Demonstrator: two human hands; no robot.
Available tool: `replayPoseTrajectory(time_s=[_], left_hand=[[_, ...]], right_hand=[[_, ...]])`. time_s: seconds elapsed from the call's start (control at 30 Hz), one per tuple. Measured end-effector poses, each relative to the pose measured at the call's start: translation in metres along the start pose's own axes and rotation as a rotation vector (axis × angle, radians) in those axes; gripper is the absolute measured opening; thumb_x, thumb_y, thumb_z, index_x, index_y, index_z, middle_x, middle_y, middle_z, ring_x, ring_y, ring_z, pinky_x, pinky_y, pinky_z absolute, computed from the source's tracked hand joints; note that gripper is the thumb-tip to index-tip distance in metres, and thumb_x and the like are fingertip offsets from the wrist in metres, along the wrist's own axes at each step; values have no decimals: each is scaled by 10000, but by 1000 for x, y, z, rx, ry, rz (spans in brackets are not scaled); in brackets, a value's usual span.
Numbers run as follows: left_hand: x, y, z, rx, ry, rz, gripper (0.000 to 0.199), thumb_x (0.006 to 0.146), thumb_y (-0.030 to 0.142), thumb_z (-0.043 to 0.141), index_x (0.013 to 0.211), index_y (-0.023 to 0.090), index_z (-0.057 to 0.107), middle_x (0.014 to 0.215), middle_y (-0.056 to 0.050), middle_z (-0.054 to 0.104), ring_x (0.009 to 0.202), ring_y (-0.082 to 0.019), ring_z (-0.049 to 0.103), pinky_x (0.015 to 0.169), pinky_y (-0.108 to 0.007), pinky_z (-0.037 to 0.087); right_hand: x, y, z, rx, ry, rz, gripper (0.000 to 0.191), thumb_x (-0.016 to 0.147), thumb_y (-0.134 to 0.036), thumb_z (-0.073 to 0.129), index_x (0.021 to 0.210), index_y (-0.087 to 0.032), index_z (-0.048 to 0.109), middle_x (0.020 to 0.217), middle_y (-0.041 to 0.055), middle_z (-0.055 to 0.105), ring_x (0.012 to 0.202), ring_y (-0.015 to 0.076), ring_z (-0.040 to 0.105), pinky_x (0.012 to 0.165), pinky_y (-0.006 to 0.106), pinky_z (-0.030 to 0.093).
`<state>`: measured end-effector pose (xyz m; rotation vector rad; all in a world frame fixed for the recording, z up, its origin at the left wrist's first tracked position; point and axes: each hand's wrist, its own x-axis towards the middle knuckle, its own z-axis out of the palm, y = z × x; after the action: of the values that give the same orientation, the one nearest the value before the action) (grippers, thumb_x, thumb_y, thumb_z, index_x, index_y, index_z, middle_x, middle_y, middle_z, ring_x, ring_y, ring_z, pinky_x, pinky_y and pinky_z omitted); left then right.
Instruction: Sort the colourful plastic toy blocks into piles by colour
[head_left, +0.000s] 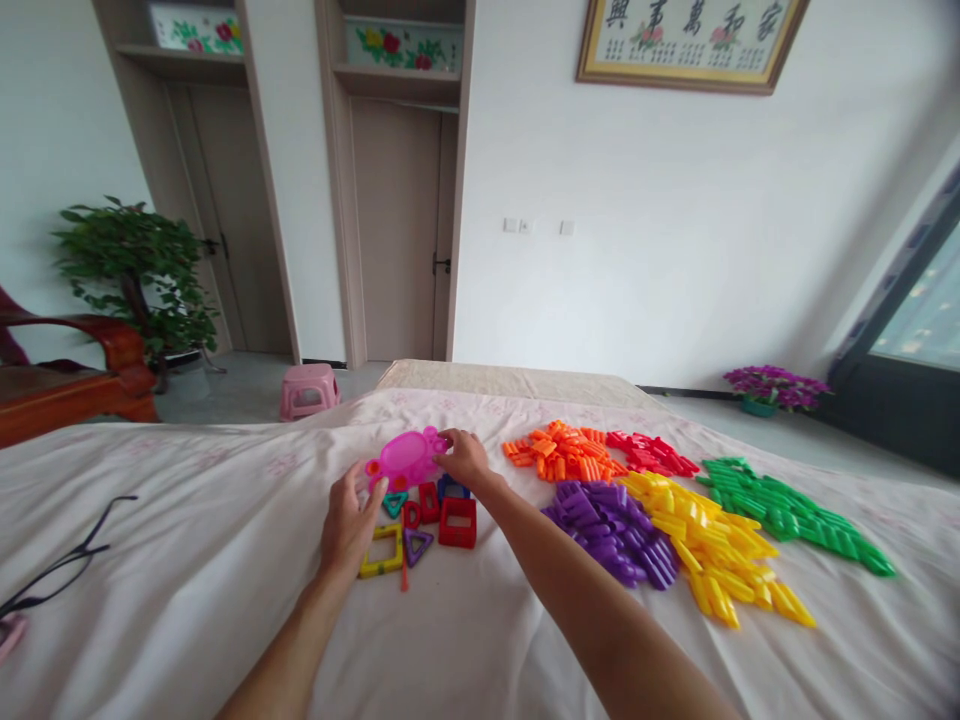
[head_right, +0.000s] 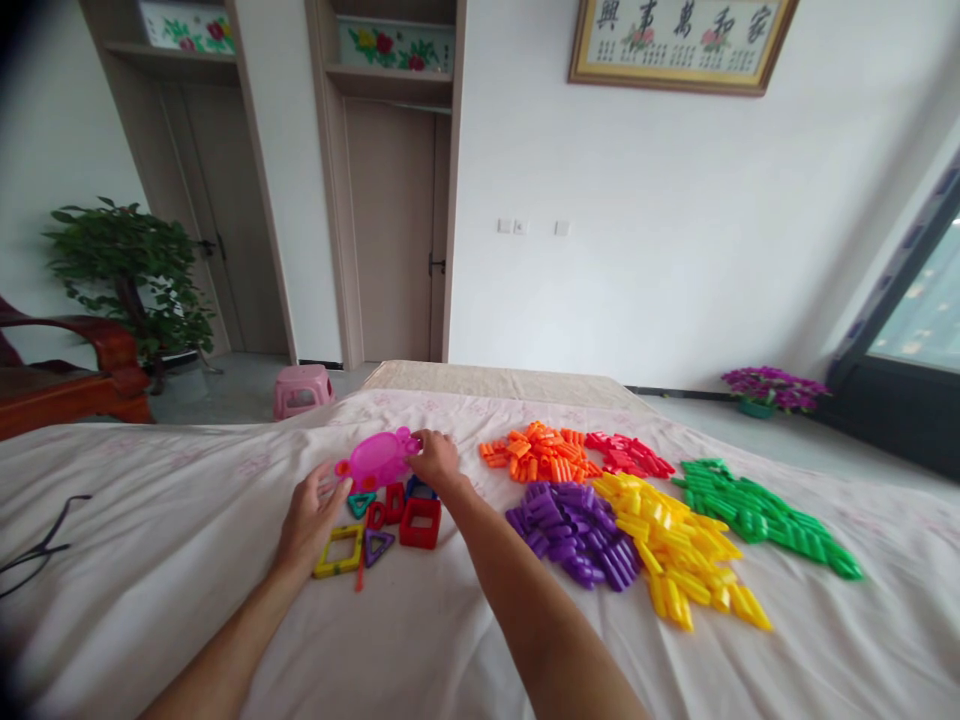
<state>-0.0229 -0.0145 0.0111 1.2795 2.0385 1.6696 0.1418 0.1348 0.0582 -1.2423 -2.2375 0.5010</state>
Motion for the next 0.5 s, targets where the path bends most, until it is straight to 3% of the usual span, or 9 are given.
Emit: replayPoseTrajectory(time_s=[0.1,0.17,0.27,0.4,0.5], left_hand=[[1,1,-3,9,51,29,867,782,607,601,1490,164,367,1445,-209,456,1134,-285,612,913,-421,542],[2,4,-8,-26,39,16,760,786,603,600,1417,204,457,1353,-154,557,1027,-252,645,837,-380,557],[0,12,-16,-61,67,-52,479,806,585,584,1106,217,644,1002,-54,701,857,-212,656,791,-336,530],[-6,26,-18,-227,115,-93,400,799,562,608,961,200,658,789,-5,684,736,-185,643,708,-292,509],[-13,40,-12,-297,44,-83,416,750,556,668,948,190,665,753,3,687,710,-184,652,688,-281,522]], right_hand=[[-11,-19,-17,242,-42,-208,330,799,-196,654,1127,-189,692,973,20,713,868,148,625,798,249,456],[-22,-35,-29,342,-61,-351,276,810,-180,655,1080,-193,713,922,8,688,810,133,606,766,243,458],[-43,-55,-40,478,-44,-475,233,847,-256,669,1070,-215,723,950,17,647,838,135,590,780,251,472],[-69,-61,-33,655,-77,-445,255,845,-376,682,1030,-202,699,1010,30,616,906,153,584,740,236,482],[-84,-51,-25,704,-136,-371,176,886,-354,611,869,-182,644,786,-20,563,719,113,520,621,200,422]])
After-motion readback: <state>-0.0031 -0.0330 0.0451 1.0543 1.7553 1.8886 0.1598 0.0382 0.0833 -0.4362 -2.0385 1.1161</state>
